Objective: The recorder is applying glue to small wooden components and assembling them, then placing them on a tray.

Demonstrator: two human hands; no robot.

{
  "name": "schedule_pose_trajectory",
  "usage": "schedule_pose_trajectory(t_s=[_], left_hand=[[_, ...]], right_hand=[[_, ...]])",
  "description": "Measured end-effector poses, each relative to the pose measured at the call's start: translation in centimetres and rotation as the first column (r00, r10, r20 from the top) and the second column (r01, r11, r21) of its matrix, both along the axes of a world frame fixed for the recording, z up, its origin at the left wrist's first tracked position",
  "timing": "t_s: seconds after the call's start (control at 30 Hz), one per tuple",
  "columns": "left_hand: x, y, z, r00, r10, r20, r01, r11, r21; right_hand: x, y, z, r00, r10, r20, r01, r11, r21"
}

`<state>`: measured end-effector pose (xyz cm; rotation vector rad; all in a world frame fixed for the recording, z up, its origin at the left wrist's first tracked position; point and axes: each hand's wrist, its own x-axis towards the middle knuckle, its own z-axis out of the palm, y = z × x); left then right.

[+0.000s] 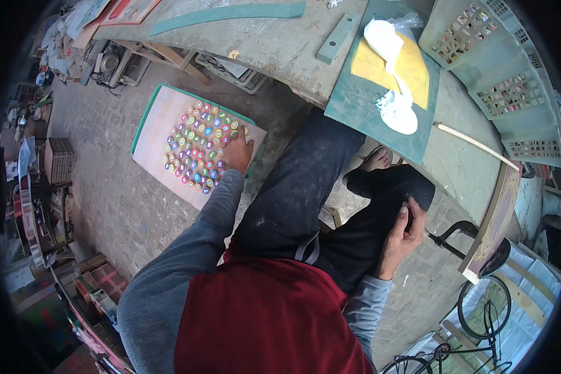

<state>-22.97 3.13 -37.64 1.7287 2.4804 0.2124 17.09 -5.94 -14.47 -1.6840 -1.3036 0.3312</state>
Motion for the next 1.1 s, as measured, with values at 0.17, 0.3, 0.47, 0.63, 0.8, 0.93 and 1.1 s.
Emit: schedule_pose_trajectory(t_s=[0.17, 0.3, 0.47, 0.63, 0.8, 0.93, 1.1], left_hand=[[0.5, -0.8, 1.3, 0.995, -0.066, 0.079, 0.045, 0.967, 0.251], [3.8, -1.7, 2.9, 0.726, -0.064, 0.684, -0.055, 0.987, 0.150], [5.7, -2.2, -0.8, 0.516, -0.207, 0.831, 0.099, 0.978, 0.183], [7.4, -1.3, 0.3, 0.154, -0.131, 0.979, 0.172, 0.980, 0.104], [4.7, -2.3, 2.6, 0.222, -0.216, 0.951, 0.259, 0.953, 0.157], [4.2, -6.3, 4.9, 0.299, -0.301, 0.906, 0.266, 0.938, 0.224], [2.0, -9.8, 7.8, 0.421, -0.352, 0.836, 0.212, 0.934, 0.287]], right_hand=[[0.5, -0.2, -0.1, 1.000, -0.020, -0.012, 0.020, 1.000, 0.003], [0.8, -0.4, -0.1, 0.996, -0.037, -0.083, 0.039, 0.999, 0.023], [1.3, -0.4, -0.5, 0.992, -0.023, -0.122, 0.033, 0.996, 0.083], [2.0, -0.1, -0.6, 0.998, -0.012, -0.066, 0.021, 0.990, 0.138], [2.6, 0.2, -1.4, 0.989, 0.009, -0.150, 0.021, 0.981, 0.195], [3.5, -0.2, -1.9, 0.982, -0.017, -0.186, 0.055, 0.979, 0.198], [3.7, -0.6, -2.3, 0.986, 0.039, -0.160, -0.003, 0.976, 0.216]])
